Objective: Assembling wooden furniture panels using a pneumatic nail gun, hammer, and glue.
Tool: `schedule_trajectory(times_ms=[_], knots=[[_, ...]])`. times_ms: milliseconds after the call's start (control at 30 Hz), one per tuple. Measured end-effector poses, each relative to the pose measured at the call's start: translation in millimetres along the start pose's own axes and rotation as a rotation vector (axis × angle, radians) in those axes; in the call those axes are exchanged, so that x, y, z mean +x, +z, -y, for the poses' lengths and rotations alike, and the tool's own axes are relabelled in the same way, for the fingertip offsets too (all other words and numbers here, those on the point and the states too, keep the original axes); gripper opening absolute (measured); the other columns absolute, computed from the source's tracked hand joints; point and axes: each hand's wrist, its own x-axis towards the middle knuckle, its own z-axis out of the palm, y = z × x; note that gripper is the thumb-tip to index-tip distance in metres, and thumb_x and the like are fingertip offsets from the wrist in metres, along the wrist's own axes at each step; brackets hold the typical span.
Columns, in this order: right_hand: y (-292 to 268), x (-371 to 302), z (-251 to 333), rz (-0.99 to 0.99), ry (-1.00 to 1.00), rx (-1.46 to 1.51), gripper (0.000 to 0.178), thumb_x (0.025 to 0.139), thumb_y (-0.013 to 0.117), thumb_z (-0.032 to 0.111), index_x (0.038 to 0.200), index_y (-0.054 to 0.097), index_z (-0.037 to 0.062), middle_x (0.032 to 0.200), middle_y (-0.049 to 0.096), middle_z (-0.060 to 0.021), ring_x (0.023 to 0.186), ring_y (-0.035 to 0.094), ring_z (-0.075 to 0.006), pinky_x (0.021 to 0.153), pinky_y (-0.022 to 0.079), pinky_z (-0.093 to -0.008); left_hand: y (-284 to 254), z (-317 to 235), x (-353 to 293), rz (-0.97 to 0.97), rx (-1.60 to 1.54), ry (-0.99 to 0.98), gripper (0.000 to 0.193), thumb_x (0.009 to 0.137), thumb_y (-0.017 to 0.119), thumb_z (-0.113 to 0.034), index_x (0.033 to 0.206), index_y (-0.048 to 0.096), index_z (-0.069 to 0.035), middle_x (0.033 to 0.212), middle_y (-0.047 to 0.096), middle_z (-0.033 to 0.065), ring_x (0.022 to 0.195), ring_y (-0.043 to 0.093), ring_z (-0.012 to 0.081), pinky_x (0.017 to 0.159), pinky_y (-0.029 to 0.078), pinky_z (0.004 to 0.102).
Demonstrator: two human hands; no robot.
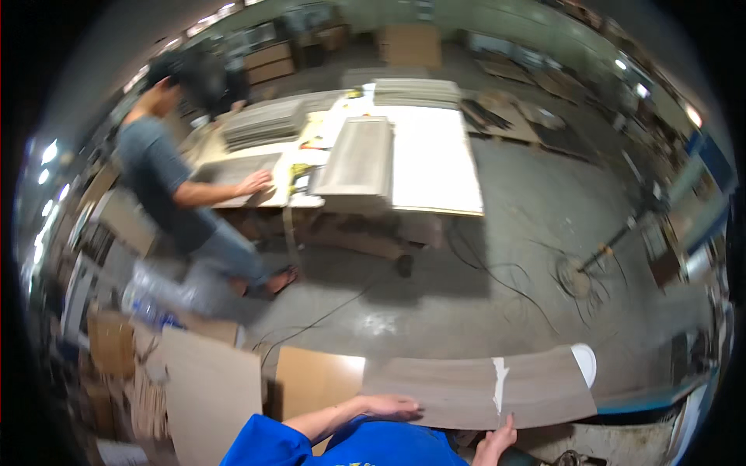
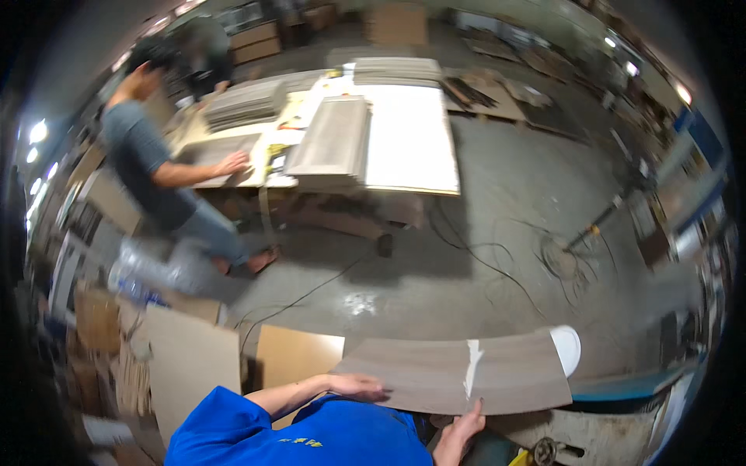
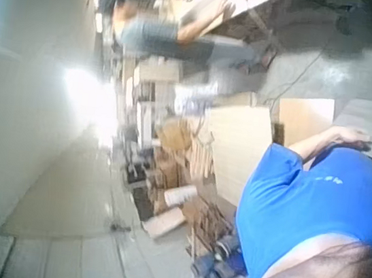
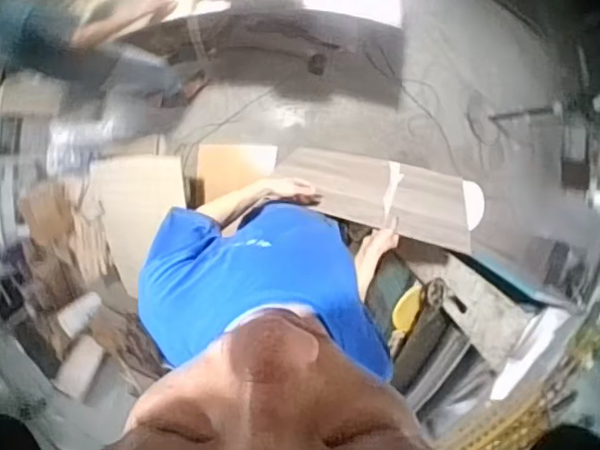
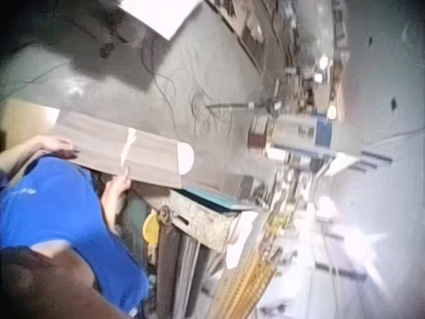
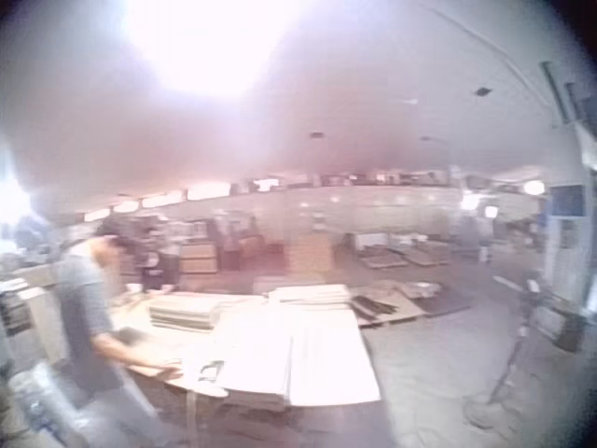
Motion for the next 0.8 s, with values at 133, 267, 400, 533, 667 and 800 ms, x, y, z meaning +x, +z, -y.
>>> schedule_trajectory(times_ms=[133,267,400,533,667,800], knots=[[76,69,8,-0.201,0.015,0.03,0.033,0.09,0.068,0.027,0.089,0.06,-0.0049,0.085,0.063,-0.01,0.069,0.059,-0.0191,0.06,0.049,-0.0372,-68,-95,57,-0.631,0.695,-0.105,0.06,0.098,0.052,-0.048,0.139,0.05,-0.004,0.133,0.059,0.0193,0.124,0.056,0.0282,0.105,0.043,0.0375],[133,165,41,-0.248,-0.172,0.035,0.034,0.09,0.067,0.022,0.095,0.064,-0.0114,0.091,0.066,-0.0104,0.084,0.057,-0.0165,0.076,0.045,-0.0324,-147,-144,114,-0.766,0.816,-0.128,0.055,0.094,0.053,-0.045,0.131,0.058,-0.004,0.117,0.067,0.0211,0.113,0.063,0.034,0.097,0.048,0.0401],[161,247,126,-0.372,-0.36,-0.004,0.031,0.092,0.064,0.02,0.097,0.067,-0.0106,0.093,0.07,-0.0127,0.087,0.058,-0.0161,0.079,0.046,-0.0325,-204,-189,182,-0.694,0.912,-0.29,0.064,0.089,0.056,-0.05,0.13,0.058,-0.001,0.117,0.066,0.0238,0.115,0.063,0.0332,0.098,0.048,0.0378],[163,320,226,-0.517,-0.258,0.027,0.035,0.094,0.065,0.023,0.098,0.066,-0.0116,0.093,0.067,-0.0074,0.084,0.055,-0.0135,0.077,0.045,-0.0311,-245,-238,263,-0.61,0.876,-0.282,0.062,0.09,0.056,-0.05,0.126,0.061,0.0,0.119,0.066,0.0244,0.116,0.062,0.0332,0.098,0.047,0.0372],[152,401,311,-0.794,-0.535,0.098,0.037,0.096,0.065,0.028,0.097,0.066,-0.0086,0.095,0.066,-0.0055,0.086,0.055,-0.0129,0.08,0.044,-0.0306,-278,-297,372,-0.685,0.793,-0.355,0.054,0.091,0.056,-0.047,0.123,0.066,-0.004,0.117,0.067,0.0216,0.114,0.063,0.0315,0.098,0.046,0.0362],[133,480,384,-0.793,-0.689,0.092,0.03,0.099,0.061,0.022,0.102,0.066,-0.0075,0.096,0.066,-0.0044,0.088,0.055,-0.0108,0.08,0.044,-0.0263,-284,-380,489,-0.79,0.806,-0.293,0.043,0.09,0.061,-0.04,0.118,0.07,-0.008,0.109,0.071,0.0156,0.102,0.066,0.0253,0.091,0.049,0.0342]])
